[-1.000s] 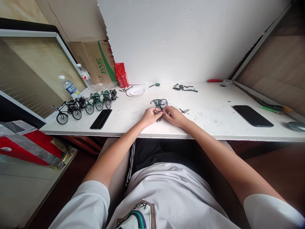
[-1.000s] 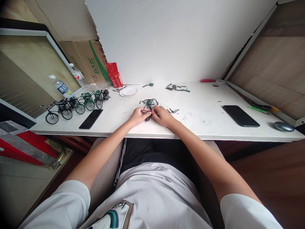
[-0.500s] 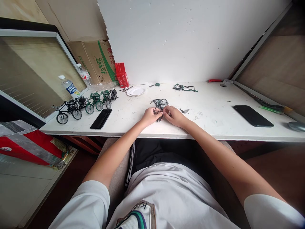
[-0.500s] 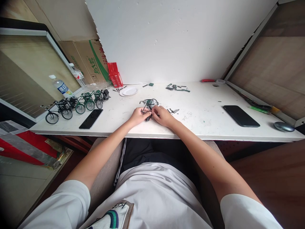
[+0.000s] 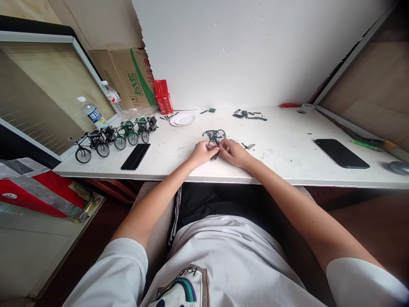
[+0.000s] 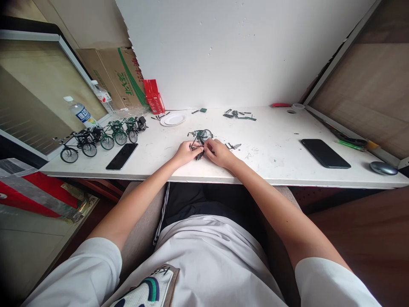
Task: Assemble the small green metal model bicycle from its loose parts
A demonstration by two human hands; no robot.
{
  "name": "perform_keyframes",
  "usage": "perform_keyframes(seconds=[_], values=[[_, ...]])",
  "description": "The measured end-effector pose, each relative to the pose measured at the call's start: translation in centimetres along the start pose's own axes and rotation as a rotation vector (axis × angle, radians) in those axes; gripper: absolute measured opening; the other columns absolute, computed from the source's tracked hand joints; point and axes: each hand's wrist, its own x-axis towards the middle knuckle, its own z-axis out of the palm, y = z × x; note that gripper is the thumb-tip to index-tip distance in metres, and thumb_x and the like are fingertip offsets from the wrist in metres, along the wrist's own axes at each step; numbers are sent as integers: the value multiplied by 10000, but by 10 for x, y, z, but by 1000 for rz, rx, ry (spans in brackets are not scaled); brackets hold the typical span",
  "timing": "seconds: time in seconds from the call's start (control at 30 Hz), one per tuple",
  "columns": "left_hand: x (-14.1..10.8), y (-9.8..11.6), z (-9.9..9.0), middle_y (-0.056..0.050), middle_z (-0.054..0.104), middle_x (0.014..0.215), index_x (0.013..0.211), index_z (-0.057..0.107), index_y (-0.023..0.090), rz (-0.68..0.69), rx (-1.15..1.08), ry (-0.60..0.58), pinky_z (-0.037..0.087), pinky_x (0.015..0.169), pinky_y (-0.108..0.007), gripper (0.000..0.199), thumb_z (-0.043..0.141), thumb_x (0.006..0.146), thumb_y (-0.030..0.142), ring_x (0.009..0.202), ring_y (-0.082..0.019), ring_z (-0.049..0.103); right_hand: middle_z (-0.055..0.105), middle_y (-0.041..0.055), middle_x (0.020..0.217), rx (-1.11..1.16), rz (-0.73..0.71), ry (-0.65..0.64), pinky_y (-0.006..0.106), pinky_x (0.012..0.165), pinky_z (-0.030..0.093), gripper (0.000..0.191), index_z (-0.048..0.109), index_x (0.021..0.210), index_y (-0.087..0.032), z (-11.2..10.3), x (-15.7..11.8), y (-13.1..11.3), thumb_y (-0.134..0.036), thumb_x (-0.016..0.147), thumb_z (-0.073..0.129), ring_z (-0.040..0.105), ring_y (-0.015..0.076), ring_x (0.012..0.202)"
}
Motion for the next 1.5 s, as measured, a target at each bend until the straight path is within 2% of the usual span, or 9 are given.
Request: perform_keyframes(seconds=[0.27,0.47,0.67,1.5], values=[[-1,3,-1,-63,779,783,888,743,146,-2,2,-7,544,683,-280,250,766,879,395,704,-172,709,696,119,945,5,6,-8,444,835,485,194,569,1022,-241,-1,0,0,-405,1054,470,620,304,903],[2,-4,-1,-66,788,821,929,756,147,-16,8,20,534,680,-273,272,794,858,407,731,-177,718,688,109,923,1,-6,0,421,790,483,189,563,1012,-239,0,0,2,-399,1055,471,613,287,870],[0,-3,-1,-65,781,779,925,761,151,0,18,-16,528,655,-268,271,741,903,420,693,-170,707,676,101,906,-2,-13,-6,406,759,471,173,557,1016,-241,0,0,1,-387,1053,472,604,282,849],[2,-7,-1,-76,788,802,919,764,147,25,2,-22,535,651,-261,241,737,909,386,705,-169,714,671,95,900,-5,-1,-12,406,764,464,163,558,1016,-240,0,0,1,-374,1051,472,596,279,842]])
